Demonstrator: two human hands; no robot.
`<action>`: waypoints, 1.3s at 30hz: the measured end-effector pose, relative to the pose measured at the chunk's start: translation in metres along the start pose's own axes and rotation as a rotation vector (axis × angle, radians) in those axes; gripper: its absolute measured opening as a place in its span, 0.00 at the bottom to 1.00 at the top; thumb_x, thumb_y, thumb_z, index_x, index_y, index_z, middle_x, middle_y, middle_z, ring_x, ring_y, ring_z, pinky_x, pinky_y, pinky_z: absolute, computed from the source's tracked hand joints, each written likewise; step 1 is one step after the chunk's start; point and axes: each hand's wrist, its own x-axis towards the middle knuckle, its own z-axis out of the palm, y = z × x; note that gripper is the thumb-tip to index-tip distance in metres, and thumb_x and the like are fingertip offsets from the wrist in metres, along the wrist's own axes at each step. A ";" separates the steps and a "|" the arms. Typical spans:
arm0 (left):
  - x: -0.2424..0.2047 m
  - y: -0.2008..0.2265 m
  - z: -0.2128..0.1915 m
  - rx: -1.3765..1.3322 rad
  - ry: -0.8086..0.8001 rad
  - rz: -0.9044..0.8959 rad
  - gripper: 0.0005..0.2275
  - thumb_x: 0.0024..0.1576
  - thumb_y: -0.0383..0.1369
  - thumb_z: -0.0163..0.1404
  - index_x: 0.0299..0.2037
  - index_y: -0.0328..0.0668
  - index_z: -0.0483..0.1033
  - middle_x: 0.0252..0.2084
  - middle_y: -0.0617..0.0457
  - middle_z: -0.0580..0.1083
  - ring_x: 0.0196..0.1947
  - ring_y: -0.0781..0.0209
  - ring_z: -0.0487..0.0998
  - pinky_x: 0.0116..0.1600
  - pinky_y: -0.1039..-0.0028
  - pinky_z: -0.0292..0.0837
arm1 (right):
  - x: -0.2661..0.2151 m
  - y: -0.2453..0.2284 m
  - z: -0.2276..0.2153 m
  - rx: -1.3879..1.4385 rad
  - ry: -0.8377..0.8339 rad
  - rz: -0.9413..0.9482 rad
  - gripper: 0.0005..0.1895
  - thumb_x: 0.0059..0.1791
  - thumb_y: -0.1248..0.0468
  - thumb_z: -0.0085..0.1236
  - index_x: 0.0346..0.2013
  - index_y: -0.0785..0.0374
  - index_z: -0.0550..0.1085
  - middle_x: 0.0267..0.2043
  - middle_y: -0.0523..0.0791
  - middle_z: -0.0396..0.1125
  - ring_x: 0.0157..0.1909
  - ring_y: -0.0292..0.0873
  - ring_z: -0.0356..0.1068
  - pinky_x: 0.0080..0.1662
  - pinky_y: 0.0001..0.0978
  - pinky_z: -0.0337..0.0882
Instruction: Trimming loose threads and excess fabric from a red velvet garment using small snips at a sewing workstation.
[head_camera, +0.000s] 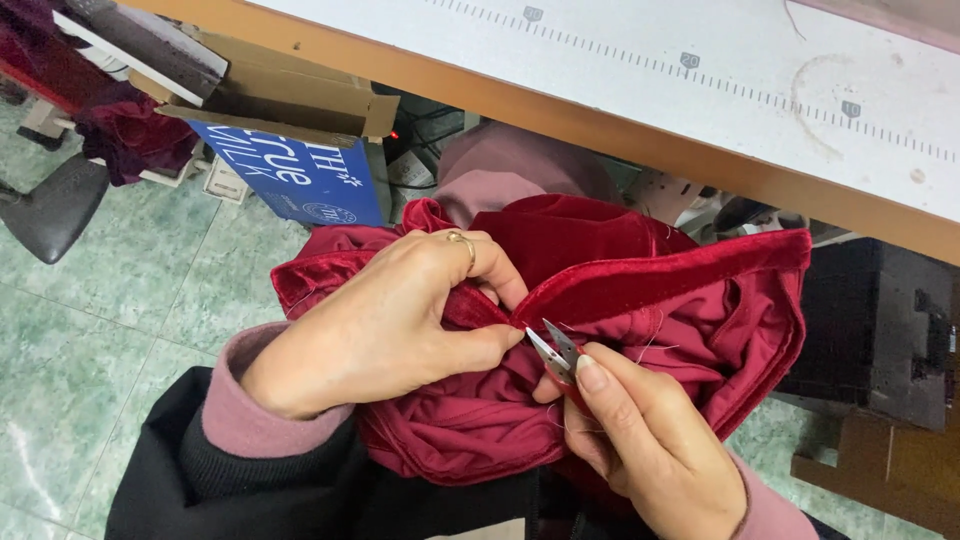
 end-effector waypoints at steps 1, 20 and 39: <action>0.000 0.000 0.000 0.000 0.000 0.000 0.05 0.48 0.34 0.54 0.34 0.48 0.78 0.34 0.63 0.80 0.35 0.70 0.79 0.41 0.78 0.73 | 0.000 0.000 0.000 0.000 0.000 0.000 0.22 0.54 0.59 0.37 0.33 0.73 0.75 0.13 0.44 0.54 0.14 0.37 0.51 0.19 0.26 0.49; 0.000 -0.001 0.003 0.021 0.032 -0.020 0.04 0.48 0.34 0.55 0.30 0.49 0.75 0.32 0.63 0.79 0.32 0.69 0.79 0.38 0.77 0.71 | -0.003 0.000 0.009 0.053 0.066 -0.029 0.22 0.54 0.58 0.36 0.33 0.72 0.74 0.09 0.46 0.53 0.10 0.37 0.48 0.15 0.27 0.45; -0.001 -0.002 0.000 0.120 0.032 0.088 0.06 0.48 0.36 0.56 0.33 0.52 0.76 0.32 0.63 0.79 0.33 0.66 0.79 0.41 0.74 0.68 | -0.008 -0.008 -0.018 0.042 0.268 0.004 0.11 0.50 0.66 0.46 0.41 0.68 0.74 0.13 0.42 0.50 0.10 0.32 0.44 0.12 0.25 0.39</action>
